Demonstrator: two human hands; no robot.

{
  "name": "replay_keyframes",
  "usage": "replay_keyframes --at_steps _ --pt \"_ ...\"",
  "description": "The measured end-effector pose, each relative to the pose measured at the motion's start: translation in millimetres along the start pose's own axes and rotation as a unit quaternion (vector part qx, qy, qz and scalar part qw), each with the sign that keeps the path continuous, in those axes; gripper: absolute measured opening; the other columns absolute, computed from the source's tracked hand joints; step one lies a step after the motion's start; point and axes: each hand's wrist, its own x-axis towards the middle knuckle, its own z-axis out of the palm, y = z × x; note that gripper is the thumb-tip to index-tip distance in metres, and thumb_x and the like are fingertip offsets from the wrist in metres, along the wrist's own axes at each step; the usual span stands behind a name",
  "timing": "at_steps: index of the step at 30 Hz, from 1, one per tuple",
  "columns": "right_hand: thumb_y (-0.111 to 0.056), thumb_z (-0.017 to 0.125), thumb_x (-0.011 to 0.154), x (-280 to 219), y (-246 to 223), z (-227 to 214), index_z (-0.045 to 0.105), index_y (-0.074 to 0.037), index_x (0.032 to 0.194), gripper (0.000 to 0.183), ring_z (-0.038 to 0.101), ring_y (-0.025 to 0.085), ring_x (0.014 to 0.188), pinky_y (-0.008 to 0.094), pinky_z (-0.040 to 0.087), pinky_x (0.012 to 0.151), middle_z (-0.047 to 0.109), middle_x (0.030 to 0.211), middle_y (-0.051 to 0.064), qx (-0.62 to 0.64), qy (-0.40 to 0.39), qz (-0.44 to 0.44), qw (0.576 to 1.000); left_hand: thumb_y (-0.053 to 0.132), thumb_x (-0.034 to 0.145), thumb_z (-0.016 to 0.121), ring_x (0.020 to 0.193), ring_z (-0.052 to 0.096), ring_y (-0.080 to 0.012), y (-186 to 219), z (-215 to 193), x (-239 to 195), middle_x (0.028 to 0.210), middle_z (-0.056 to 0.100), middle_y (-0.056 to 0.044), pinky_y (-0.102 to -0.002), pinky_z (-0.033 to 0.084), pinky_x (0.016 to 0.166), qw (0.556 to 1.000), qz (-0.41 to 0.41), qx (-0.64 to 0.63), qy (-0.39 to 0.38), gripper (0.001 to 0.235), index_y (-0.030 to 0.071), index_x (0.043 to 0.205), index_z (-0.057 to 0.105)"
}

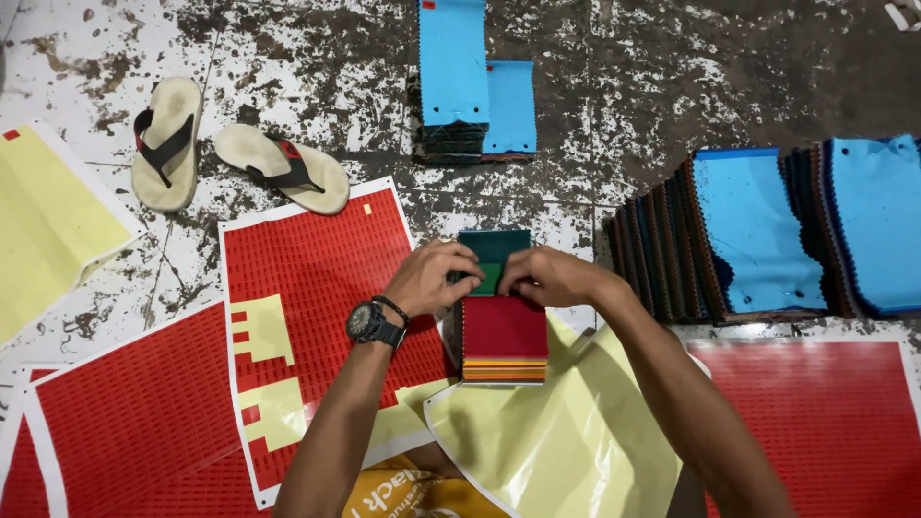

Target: The person sits on the floor and stacks small, colorful rectangular pieces of material into a neat pile. They handle the pieces one by one, aligning them carefully, and also peel a small piece of yellow material from a larger sheet.

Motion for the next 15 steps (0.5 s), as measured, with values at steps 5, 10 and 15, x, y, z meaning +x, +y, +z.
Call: replay_keyframes --at_steps 5,10,15 --pt "-0.003 0.062 0.09 -7.0 18.4 11.7 0.075 -0.002 0.108 0.021 0.07 0.039 0.098 0.048 0.059 0.086 0.069 0.101 0.018 -0.031 0.072 -0.001 0.997 0.032 0.092 0.065 0.111 0.063 -0.0371 0.1 0.2 -2.9 0.123 0.071 -0.01 -0.046 0.052 0.093 1.0 0.0 -0.003 0.01 0.03 0.018 0.117 0.075" --pt "-0.002 0.061 0.09 -10.8 28.4 25.6 0.076 -0.004 0.108 0.024 0.07 0.037 0.1 0.046 0.058 0.088 0.068 0.103 0.016 -0.06 0.077 -0.019 0.995 0.027 0.095 0.061 0.113 0.062 -0.0364 -5.1 2.3 -2.2 0.123 0.07 -0.008 -0.046 0.054 0.091 0.999 0.022 0.043 0.019 0.025 0.019 0.113 0.077" --pt "-0.008 0.065 0.094 -24.5 6.7 21.5 0.074 -0.004 0.111 0.02 0.071 0.037 0.098 0.046 0.059 0.087 0.068 0.102 0.018 0.002 0.144 -0.04 0.989 0.025 0.092 0.067 0.113 0.062 -0.0336 -0.3 2.9 -2.8 0.123 0.069 -0.006 -0.044 0.054 0.09 0.997 -0.001 0.076 0.023 0.022 0.023 0.112 0.077"
